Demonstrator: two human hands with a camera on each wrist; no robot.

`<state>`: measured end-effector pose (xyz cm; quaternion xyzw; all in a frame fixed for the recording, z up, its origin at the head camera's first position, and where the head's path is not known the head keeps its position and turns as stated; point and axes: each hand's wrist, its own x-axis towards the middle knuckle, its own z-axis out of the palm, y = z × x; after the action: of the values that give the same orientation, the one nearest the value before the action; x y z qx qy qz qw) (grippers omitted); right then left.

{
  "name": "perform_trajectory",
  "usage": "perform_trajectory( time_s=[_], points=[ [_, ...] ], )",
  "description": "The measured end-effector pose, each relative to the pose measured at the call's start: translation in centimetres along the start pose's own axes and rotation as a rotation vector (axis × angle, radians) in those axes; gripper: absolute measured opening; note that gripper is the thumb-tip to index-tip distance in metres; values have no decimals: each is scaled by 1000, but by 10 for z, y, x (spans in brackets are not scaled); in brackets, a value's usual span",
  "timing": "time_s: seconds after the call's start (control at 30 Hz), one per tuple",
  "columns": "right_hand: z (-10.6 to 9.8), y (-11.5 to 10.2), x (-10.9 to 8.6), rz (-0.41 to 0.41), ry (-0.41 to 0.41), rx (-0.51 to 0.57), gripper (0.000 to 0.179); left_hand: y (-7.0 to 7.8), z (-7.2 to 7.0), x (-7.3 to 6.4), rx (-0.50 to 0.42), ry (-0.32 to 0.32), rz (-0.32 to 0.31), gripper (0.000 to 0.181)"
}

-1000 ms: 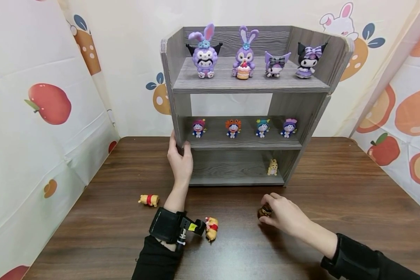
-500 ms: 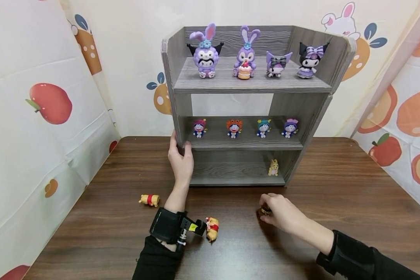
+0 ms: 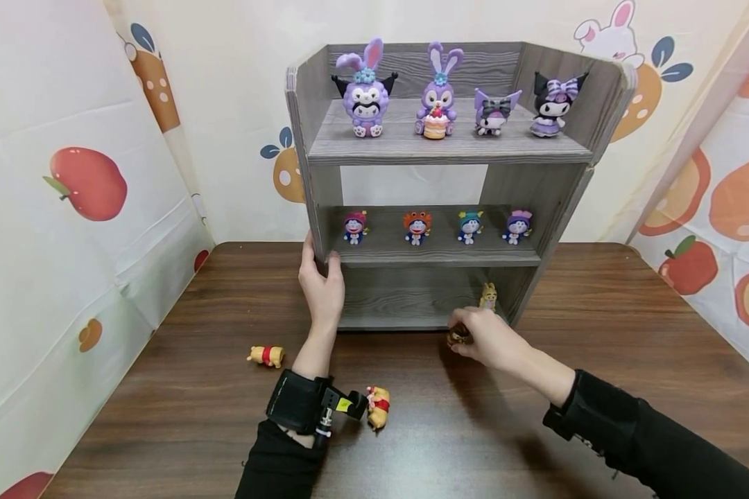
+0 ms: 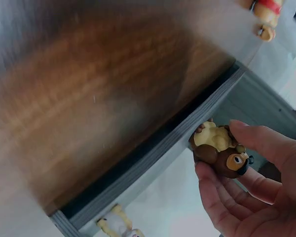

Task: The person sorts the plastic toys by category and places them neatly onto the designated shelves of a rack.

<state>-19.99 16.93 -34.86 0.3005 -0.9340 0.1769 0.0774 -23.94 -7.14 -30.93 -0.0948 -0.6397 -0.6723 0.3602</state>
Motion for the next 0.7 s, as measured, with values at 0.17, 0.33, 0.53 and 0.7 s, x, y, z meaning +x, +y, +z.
perform_trajectory(
  time_s=[0.17, 0.33, 0.53, 0.7],
  points=[
    [-2, 10, 19, 3, 2, -5, 22, 4, 0, 0, 4, -2, -8, 46],
    [-1, 20, 34, 29, -20, -17, 24, 3, 0, 0, 4, 0, 1, 46],
    [0, 28, 47, 58, -64, -42, 20, 4, 0, -1, 13, 2, 9, 45],
    [1, 35, 54, 80, -91, -38, 15, 5, 0, -1, 12, 4, 6, 45]
  ],
)
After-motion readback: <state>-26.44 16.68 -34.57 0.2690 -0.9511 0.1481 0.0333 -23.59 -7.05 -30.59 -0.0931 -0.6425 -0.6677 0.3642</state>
